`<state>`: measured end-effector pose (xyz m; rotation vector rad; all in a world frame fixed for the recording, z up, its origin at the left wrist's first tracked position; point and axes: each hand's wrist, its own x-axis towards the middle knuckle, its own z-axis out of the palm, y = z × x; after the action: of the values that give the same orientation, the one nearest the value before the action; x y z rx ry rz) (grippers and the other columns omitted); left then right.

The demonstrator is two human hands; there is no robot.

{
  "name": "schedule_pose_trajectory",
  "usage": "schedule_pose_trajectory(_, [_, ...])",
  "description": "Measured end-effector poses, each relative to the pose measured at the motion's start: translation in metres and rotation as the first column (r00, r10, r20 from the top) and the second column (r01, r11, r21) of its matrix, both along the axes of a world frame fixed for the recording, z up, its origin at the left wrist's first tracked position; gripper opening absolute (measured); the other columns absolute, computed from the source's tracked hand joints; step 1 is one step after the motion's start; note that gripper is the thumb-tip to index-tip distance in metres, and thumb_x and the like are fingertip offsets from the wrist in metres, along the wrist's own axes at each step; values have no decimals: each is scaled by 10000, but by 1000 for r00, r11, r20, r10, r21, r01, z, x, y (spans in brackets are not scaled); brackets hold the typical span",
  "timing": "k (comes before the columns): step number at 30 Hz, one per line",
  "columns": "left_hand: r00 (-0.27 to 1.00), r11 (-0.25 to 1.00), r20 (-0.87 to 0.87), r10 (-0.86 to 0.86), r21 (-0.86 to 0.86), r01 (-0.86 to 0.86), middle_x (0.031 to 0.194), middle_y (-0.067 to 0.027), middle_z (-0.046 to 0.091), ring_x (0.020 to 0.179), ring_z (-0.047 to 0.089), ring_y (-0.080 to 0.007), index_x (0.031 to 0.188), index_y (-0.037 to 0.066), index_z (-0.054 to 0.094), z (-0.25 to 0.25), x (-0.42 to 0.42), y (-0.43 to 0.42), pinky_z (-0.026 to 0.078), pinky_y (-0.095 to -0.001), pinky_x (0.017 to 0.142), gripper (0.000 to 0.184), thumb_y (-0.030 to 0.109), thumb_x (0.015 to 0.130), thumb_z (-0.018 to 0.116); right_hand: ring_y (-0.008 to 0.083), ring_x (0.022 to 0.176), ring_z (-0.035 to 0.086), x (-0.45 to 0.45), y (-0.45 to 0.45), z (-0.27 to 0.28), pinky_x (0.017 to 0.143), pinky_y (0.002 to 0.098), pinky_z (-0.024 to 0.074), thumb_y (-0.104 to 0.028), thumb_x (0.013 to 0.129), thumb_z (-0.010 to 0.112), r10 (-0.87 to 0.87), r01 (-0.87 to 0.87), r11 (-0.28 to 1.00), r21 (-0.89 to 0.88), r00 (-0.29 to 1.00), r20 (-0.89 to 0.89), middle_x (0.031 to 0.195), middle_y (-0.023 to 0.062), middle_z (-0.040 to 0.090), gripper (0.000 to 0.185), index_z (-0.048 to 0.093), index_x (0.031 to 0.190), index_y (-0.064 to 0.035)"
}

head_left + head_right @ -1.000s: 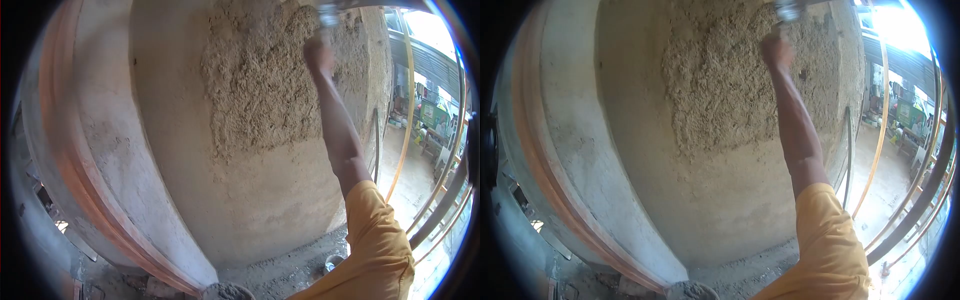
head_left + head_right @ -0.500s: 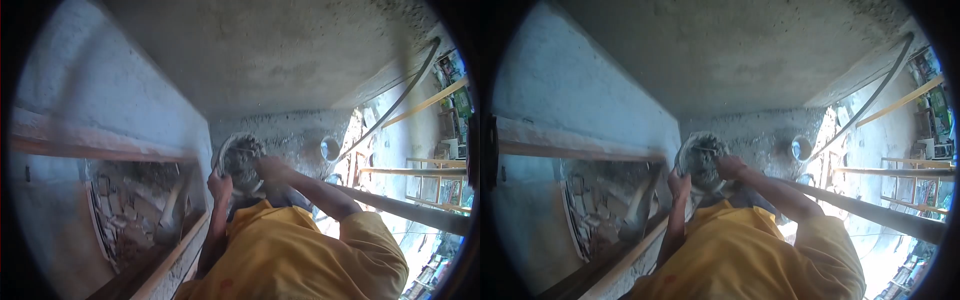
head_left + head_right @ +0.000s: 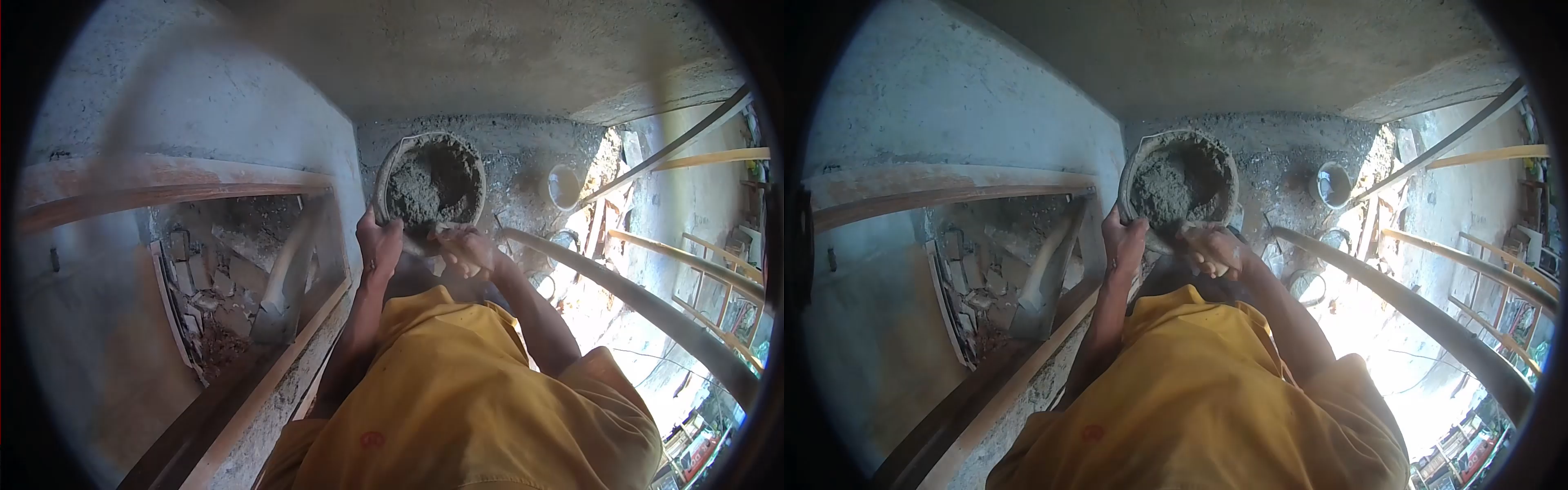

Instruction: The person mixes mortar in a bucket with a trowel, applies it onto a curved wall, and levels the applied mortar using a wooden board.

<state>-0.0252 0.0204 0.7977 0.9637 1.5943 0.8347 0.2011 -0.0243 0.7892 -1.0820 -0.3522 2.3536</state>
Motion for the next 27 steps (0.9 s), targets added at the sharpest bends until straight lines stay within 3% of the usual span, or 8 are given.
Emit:
schedule_pose_trajectory(4, [980, 991, 162, 115, 42, -123, 1187, -109, 707, 1028, 655, -212, 1327, -62, 616, -14, -23, -12, 504, -320, 958, 569, 5, 762, 602, 131, 457, 534, -16, -12, -1, 365, 253, 435, -273, 1077, 550, -48, 177, 752, 635, 976, -214, 763, 98, 597, 324, 596, 1300, -42])
schedule_pose_trajectory(8, [934, 942, 134, 332, -4, -335, 1120, -67, 703, 969, 653, -169, 1252, -22, 671, -39, -36, -20, 525, -326, 839, 483, -12, 771, 629, 151, 478, 536, -33, -2, 35, 380, 260, 448, -305, 1089, 484, -125, 76, 984, -160, 937, -325, 770, 68, 574, 381, 518, 1432, -143])
schedule_pose_trajectory(12, [916, 906, 20, 402, -158, -394, 1080, -94, 708, 927, 683, -237, 1228, -29, 692, -71, -67, -27, 551, -386, 751, 517, -66, 715, 642, 179, 439, 472, -56, 34, 113, 400, 316, 422, -243, 1043, 481, -203, 224, 974, -21, 835, -511, 721, 80, 536, 419, 503, 1406, -35])
schedule_pose_trajectory(15, [928, 916, 58, 369, -192, -352, 1405, -204, 617, 1149, 640, -352, 1501, -5, 520, -141, -110, -27, 506, -513, 906, 616, 249, 981, 731, 171, 434, 490, -69, 95, 224, 395, 310, 432, -260, 1040, 504, -174, 353, 886, 300, 854, -490, 727, 79, 554, 430, 494, 1407, -38])
schedule_pose_trajectory(19, [880, 862, 77, 469, -256, -437, 1428, -190, 603, 1149, 638, -354, 1505, -9, 510, -158, -134, -32, 507, -507, 914, 626, 252, 983, 736, 116, 463, 528, -91, 144, 391, 367, 279, 411, -224, 1039, 510, -483, 413, 93, 906, 814, -322, 726, 45, 594, 363, 544, 1341, -24])
schedule_pose_trajectory(21, [839, 831, 122, 531, -273, -486, 1414, -190, 611, 1143, 642, -348, 1491, -10, 522, -106, -128, -33, 511, -498, 918, 612, 234, 970, 733, 96, 492, 566, -104, 162, 476, 372, 273, 452, -187, 1019, 584, -789, 199, -253, 947, 525, -321, 727, 42, 611, 332, 557, 1295, -4])
schedule_pose_trajectory(23, [840, 833, 91, 534, -230, -504, 1390, -191, 624, 1138, 649, -347, 1468, -12, 539, -89, -131, -26, 514, -491, 922, 602, 217, 945, 729, 117, 507, 603, -86, 219, 542, 375, 240, 488, -148, 1021, 582, -674, -280, -726, 628, 113, -730, 747, 85, 647, 296, 549, 1249, 39])
schedule_pose_trajectory(27, [835, 827, 52, 548, -188, -531, 1343, -193, 650, 1127, 663, -344, 1424, -14, 574, -81, -136, -7, 521, -479, 930, 583, 183, 895, 722, 195, 595, 703, -43, 222, 677, 487, 349, 560, -150, 965, 644, -182, -629, -728, 272, -205, -962, 842, 122, 728, 379, 570, 1290, 30])
